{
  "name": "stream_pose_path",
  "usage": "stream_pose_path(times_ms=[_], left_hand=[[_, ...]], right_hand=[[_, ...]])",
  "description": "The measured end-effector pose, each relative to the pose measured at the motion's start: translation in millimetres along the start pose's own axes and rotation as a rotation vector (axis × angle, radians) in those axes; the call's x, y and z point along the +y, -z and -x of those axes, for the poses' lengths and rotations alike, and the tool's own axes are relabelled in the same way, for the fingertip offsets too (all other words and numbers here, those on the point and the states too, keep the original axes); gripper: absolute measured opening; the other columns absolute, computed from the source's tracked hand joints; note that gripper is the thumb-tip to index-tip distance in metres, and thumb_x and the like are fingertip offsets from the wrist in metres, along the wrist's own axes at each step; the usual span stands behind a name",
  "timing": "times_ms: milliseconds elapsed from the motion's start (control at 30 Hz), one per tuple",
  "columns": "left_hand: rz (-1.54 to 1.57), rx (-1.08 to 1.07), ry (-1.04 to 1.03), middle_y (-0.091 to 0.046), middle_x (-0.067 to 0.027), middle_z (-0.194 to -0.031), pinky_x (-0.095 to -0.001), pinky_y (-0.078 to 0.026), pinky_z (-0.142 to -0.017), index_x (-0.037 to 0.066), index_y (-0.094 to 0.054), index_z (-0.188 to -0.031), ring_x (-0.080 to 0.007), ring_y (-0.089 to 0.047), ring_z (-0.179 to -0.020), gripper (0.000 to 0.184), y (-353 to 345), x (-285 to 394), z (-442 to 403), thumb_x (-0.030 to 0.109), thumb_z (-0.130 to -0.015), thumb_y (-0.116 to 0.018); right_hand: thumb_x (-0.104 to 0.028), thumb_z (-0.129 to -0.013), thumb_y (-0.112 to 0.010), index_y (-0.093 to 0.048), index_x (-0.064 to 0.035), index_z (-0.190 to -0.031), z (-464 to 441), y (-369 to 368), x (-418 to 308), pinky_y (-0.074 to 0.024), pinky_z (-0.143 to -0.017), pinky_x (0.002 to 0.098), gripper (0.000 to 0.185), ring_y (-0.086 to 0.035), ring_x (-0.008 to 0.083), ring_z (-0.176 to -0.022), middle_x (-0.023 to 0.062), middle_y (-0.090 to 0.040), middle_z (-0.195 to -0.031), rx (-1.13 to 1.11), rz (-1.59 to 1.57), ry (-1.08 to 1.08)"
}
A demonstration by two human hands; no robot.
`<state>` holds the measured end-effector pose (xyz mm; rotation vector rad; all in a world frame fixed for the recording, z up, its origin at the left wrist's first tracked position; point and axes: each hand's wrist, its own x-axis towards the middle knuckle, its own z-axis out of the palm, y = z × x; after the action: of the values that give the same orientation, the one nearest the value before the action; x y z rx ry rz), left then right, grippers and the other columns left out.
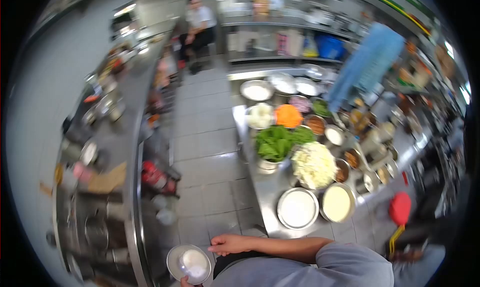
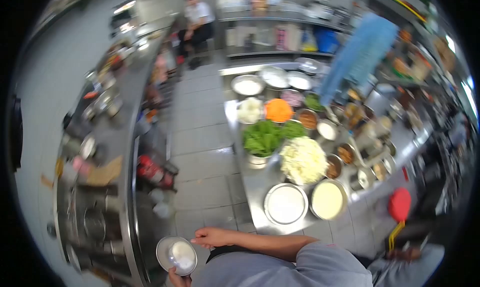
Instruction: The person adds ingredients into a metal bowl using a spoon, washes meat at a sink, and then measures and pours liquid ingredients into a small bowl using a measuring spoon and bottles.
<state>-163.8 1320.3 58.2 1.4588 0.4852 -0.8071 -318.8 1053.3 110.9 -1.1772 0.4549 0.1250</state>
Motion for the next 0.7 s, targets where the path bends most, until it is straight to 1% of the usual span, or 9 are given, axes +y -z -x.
stream_pose_path(times_ms=[133,200,233,300,333,433,467,567,700], left_hand=[[-0.215,-0.211,0.123,-0.059,-0.0195,-0.12,-0.0456,-0.051,-0.091,-0.006,-0.051,-0.127,-0.0334,-0.06,-0.108,0.045,-63.5,54.8,-55.1,0.018,-0.088,-0.049],[-0.328,-0.311,0.092,-0.06,-0.0202,-0.118,-0.0452,-0.051,-0.091,-0.006,-0.053,-0.125,-0.0329,-0.06,-0.107,0.043,-102.3,81.2,-79.5,0.016,-0.089,-0.048],[-0.379,-0.361,0.038,-0.06,-0.0209,-0.116,-0.0449,-0.051,-0.091,-0.007,-0.054,-0.122,-0.0324,-0.06,-0.106,0.04,-126.2,90.9,-86.8,0.015,-0.089,-0.048],[-0.382,-0.449,0.058,-0.06,-0.0212,-0.112,-0.0435,-0.052,-0.091,-0.008,-0.056,-0.118,-0.0319,-0.061,-0.103,0.037,-168.0,108.6,-95.5,0.014,-0.09,-0.049],[-0.459,-0.58,-0.009,-0.061,-0.0196,-0.108,-0.0425,-0.053,-0.086,-0.006,-0.057,-0.114,-0.0313,-0.062,-0.098,0.033,-181.9,110.2,-105.2,0.017,-0.091,-0.049],[-0.502,-0.917,0.032,-0.06,-0.018,-0.11,-0.0426,-0.052,-0.088,-0.005,-0.053,-0.117,-0.0313,-0.061,-0.101,0.039,-230.8,111.2,-98.9,0.02,-0.086,-0.05],[-0.429,-1.094,0.139,-0.059,-0.0181,-0.118,-0.0436,-0.049,-0.093,-0.005,-0.048,-0.124,-0.032,-0.06,-0.109,0.051,-245.6,106.9,-91.3,0.02,-0.08,-0.052],[-0.528,-1.222,0.3,-0.059,-0.0193,-0.119,-0.0426,-0.047,-0.096,-0.009,-0.048,-0.124,-0.0327,-0.06,-0.109,0.051,-270.6,77.5,-87.0,0.018,-0.08,-0.051],[-0.596,-1.383,0.26,-0.06,-0.0206,-0.118,-0.0429,-0.045,-0.1,-0.007,-0.045,-0.129,-0.0317,-0.06,-0.111,0.048,-285.7,39.6,7.4,0.025,-0.092,-0.049]], right_hand=[[-0.044,-0.095,-0.059,-0.054,-0.0096,-0.092,7.4,19.8,7.8,-0.0443,-0.057,0.0253,0.035,-0.05,0.0077,-0.063,-0.0008,-0.054,-0.072,0.279,-0.073,0.059],[-0.048,-0.094,-0.057,-0.053,-0.0074,-0.119,19.7,26.9,-8.4,-0.047,-0.059,0.0292,0.048,-0.056,0.0121,-0.065,0.005,-0.061,-0.077,0.529,0.132,0.063],[-0.048,-0.094,-0.057,-0.053,-0.0074,-0.119,21.6,28.5,-6.6,-0.047,-0.059,0.0292,0.048,-0.056,0.0121,-0.065,0.005,-0.061,-0.077,0.588,0.136,0.071],[-0.053,-0.094,-0.053,-0.035,-0.0066,-0.144,19.8,28.7,4.2,-0.0496,-0.063,0.0326,0.071,-0.062,0.0177,-0.068,0.01,-0.066,-0.085,0.748,0.337,0.056],[-0.05,-0.097,-0.047,-0.019,-0.0059,-0.151,32.6,25.1,-18.8,-0.0502,-0.081,0.0358,0.075,-0.067,0.0274,-0.091,0.0146,-0.07,-0.096,0.658,0.304,-0.065],[-0.055,-0.094,-0.05,-0.022,-0.0059,-0.15,43.5,11.0,-19.2,-0.0514,-0.066,0.0336,0.08,-0.064,0.0218,-0.069,0.0112,-0.067,-0.088,0.839,0.206,0.075],[-0.053,-0.095,-0.05,-0.022,-0.0069,-0.15,51.5,6.3,-19.2,-0.0521,-0.067,0.034,0.077,-0.063,0.0225,-0.069,0.0117,-0.066,-0.087,0.895,0.203,0.086],[-0.049,-0.096,-0.05,-0.025,-0.0074,-0.148,91.6,-16.5,-26.6,-0.0527,-0.068,0.0359,0.071,-0.064,0.0229,-0.07,0.0135,-0.067,-0.09,0.998,0.095,0.093],[-0.036,-0.097,-0.049,-0.028,-0.0077,-0.146,152.5,-41.7,-2.8,-0.0533,-0.071,0.0391,0.06,-0.065,0.0239,-0.074,0.0199,-0.064,-0.1,1.231,0.064,0.047]])
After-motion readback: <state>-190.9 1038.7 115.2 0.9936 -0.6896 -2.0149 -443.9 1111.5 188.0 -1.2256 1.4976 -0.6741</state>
